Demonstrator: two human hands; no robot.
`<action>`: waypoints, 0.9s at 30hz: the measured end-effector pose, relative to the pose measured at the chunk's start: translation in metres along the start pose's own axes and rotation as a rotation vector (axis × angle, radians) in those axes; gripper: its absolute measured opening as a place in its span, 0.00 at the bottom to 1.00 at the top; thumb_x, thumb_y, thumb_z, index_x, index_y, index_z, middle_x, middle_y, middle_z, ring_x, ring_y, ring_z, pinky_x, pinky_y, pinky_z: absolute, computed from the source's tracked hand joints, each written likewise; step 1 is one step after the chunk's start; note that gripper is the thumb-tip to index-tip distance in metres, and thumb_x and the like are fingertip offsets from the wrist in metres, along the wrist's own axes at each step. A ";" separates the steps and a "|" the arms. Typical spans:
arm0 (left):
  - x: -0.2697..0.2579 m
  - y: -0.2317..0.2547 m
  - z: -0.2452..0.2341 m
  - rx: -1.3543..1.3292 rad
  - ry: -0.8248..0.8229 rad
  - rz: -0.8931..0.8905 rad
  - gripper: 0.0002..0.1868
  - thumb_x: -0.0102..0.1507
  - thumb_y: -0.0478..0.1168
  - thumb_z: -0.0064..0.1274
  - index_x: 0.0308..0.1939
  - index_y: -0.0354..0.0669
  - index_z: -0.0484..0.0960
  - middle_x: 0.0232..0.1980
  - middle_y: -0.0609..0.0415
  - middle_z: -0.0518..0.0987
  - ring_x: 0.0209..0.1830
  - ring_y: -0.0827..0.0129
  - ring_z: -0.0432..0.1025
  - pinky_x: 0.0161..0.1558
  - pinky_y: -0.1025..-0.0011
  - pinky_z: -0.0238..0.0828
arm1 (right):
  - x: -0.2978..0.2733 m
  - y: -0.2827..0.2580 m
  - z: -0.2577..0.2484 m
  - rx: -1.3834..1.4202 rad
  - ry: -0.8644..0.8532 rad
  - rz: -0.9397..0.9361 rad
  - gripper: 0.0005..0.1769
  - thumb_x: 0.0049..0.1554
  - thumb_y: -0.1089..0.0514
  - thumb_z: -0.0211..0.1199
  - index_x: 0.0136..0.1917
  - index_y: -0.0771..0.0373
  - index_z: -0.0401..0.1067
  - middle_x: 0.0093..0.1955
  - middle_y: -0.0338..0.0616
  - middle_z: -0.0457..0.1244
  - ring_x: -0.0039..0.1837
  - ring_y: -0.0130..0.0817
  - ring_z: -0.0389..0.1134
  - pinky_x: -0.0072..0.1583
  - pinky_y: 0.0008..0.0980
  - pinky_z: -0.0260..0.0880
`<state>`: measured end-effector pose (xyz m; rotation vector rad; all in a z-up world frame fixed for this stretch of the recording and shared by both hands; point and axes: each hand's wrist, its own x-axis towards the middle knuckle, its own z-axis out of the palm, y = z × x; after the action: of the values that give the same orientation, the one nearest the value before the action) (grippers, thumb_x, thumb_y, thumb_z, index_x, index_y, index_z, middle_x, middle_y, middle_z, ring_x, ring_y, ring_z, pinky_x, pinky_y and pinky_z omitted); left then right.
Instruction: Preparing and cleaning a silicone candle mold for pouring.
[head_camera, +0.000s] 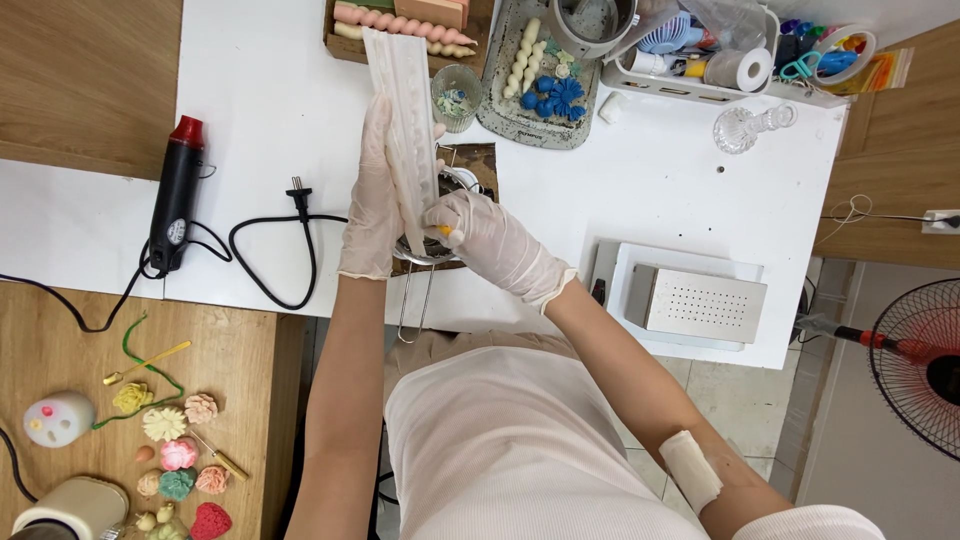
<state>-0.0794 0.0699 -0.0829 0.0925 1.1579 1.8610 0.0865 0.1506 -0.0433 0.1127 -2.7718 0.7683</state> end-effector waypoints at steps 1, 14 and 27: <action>-0.001 0.002 0.001 0.001 -0.001 0.000 0.41 0.66 0.68 0.42 0.73 0.42 0.65 0.59 0.49 0.77 0.58 0.65 0.76 0.45 0.67 0.82 | 0.003 0.000 -0.004 -0.001 0.001 0.000 0.12 0.57 0.65 0.62 0.54 0.59 0.69 0.55 0.42 0.66 0.60 0.44 0.68 0.62 0.39 0.70; -0.005 0.009 0.001 -0.217 -0.081 -0.072 0.38 0.69 0.64 0.37 0.68 0.35 0.69 0.43 0.36 0.83 0.27 0.59 0.80 0.27 0.67 0.82 | 0.024 0.014 -0.010 0.211 -0.116 0.056 0.10 0.61 0.60 0.64 0.53 0.63 0.67 0.50 0.49 0.65 0.57 0.49 0.68 0.59 0.43 0.70; -0.004 0.012 0.003 -0.181 -0.131 -0.003 0.38 0.70 0.63 0.38 0.73 0.35 0.64 0.56 0.44 0.79 0.52 0.59 0.81 0.41 0.62 0.86 | 0.028 0.018 -0.001 0.235 -0.135 -0.034 0.06 0.64 0.57 0.62 0.50 0.58 0.66 0.49 0.46 0.67 0.54 0.50 0.69 0.60 0.44 0.67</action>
<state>-0.0836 0.0674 -0.0710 0.1092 0.8960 1.9188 0.0573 0.1670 -0.0438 0.2643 -2.7844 1.1135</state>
